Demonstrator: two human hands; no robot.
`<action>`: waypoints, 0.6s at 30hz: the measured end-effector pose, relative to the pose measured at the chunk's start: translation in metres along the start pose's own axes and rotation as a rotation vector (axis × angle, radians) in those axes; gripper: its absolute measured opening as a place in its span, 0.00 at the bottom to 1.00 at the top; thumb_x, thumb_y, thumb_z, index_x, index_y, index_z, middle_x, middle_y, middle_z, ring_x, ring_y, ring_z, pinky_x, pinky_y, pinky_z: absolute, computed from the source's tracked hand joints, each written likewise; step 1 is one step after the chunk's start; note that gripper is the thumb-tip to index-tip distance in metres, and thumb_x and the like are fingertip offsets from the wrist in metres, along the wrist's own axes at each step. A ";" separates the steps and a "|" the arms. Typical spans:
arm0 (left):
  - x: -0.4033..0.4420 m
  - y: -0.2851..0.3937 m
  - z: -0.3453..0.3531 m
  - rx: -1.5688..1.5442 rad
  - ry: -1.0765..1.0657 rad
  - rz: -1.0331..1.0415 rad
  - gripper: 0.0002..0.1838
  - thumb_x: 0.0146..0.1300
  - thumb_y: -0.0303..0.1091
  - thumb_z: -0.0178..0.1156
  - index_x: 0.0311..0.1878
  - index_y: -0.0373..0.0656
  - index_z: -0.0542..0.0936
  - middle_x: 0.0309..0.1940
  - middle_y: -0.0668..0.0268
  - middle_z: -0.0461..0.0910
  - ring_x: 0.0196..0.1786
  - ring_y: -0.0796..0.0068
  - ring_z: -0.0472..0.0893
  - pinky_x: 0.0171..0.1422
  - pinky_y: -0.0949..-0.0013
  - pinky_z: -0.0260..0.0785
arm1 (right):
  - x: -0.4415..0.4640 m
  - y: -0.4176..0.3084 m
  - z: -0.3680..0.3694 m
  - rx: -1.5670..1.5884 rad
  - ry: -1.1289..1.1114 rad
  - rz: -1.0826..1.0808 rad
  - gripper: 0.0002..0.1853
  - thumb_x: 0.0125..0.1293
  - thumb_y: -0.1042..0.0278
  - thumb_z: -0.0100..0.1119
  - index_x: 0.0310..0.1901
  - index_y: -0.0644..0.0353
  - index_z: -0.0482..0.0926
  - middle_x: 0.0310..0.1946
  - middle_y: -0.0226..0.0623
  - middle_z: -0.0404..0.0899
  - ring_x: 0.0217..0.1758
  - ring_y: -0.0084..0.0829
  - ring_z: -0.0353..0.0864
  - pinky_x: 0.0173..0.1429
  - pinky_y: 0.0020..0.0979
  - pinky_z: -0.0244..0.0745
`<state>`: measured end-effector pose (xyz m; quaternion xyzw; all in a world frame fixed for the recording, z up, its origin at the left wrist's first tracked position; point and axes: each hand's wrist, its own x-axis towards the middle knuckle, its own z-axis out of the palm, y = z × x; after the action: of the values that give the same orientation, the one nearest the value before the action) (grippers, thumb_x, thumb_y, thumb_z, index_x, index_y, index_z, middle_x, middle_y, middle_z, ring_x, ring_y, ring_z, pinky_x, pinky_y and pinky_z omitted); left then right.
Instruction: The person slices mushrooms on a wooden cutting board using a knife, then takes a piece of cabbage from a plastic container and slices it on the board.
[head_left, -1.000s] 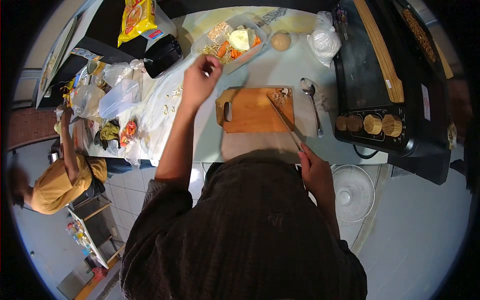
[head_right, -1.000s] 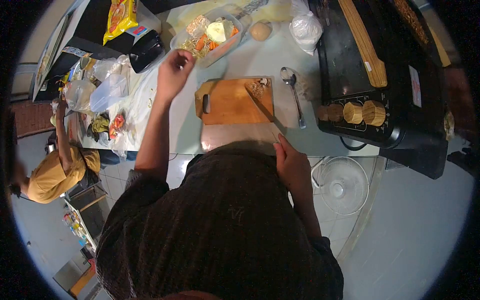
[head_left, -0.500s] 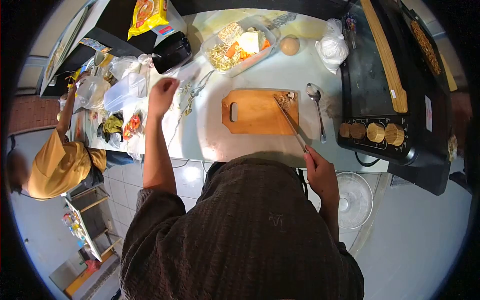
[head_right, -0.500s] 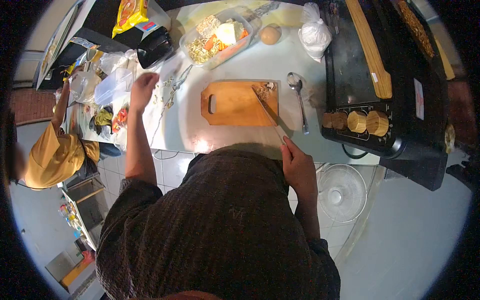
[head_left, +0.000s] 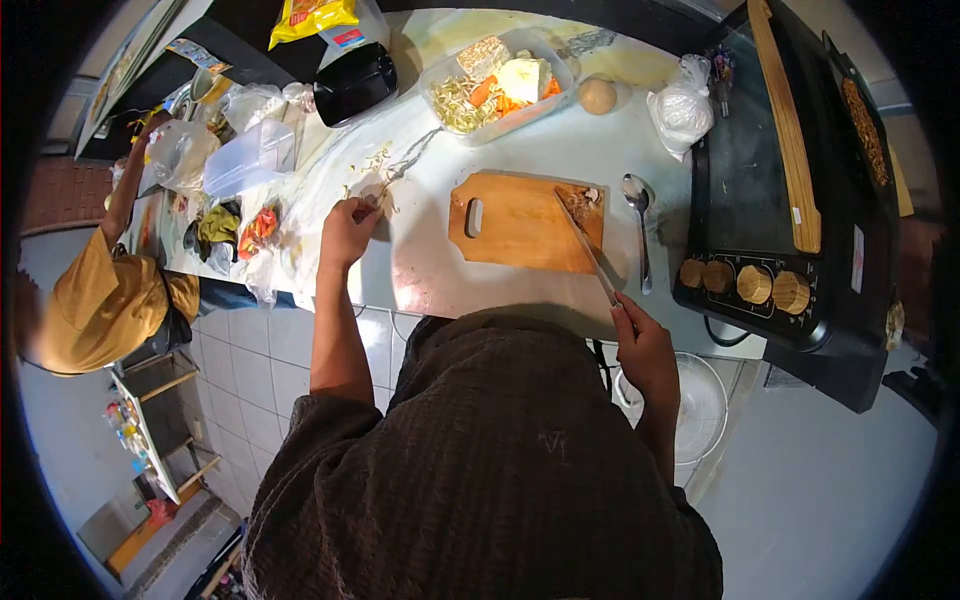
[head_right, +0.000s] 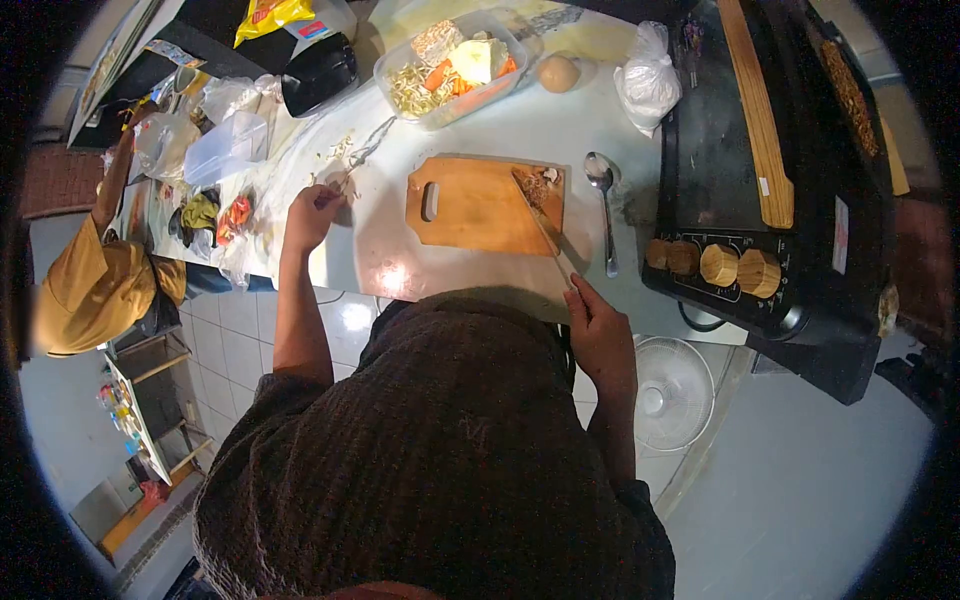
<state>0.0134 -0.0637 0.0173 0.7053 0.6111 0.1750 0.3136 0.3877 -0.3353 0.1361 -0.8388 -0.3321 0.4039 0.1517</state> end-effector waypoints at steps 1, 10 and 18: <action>-0.001 0.003 -0.001 0.003 0.001 -0.012 0.11 0.60 0.32 0.72 0.40 0.34 0.86 0.34 0.55 0.87 0.36 0.67 0.86 0.47 0.68 0.77 | 0.001 0.002 0.000 0.012 0.010 -0.016 0.22 0.78 0.50 0.53 0.65 0.52 0.79 0.41 0.57 0.86 0.47 0.52 0.88 0.50 0.42 0.79; 0.000 0.001 -0.013 -0.233 0.084 -0.122 0.14 0.69 0.35 0.68 0.48 0.32 0.87 0.37 0.63 0.89 0.40 0.78 0.84 0.48 0.72 0.75 | 0.002 0.000 -0.001 0.012 -0.009 0.022 0.23 0.78 0.50 0.52 0.66 0.52 0.79 0.41 0.56 0.86 0.47 0.50 0.89 0.51 0.41 0.79; 0.007 0.008 -0.008 -0.065 0.216 -0.066 0.12 0.65 0.36 0.68 0.46 0.38 0.88 0.39 0.55 0.87 0.39 0.66 0.86 0.48 0.67 0.77 | 0.004 0.004 0.000 0.036 -0.029 0.025 0.23 0.78 0.50 0.53 0.66 0.51 0.79 0.43 0.57 0.86 0.50 0.50 0.88 0.54 0.41 0.79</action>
<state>0.0157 -0.0557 0.0279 0.6515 0.6581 0.2592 0.2744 0.3911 -0.3359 0.1318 -0.8340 -0.3164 0.4237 0.1571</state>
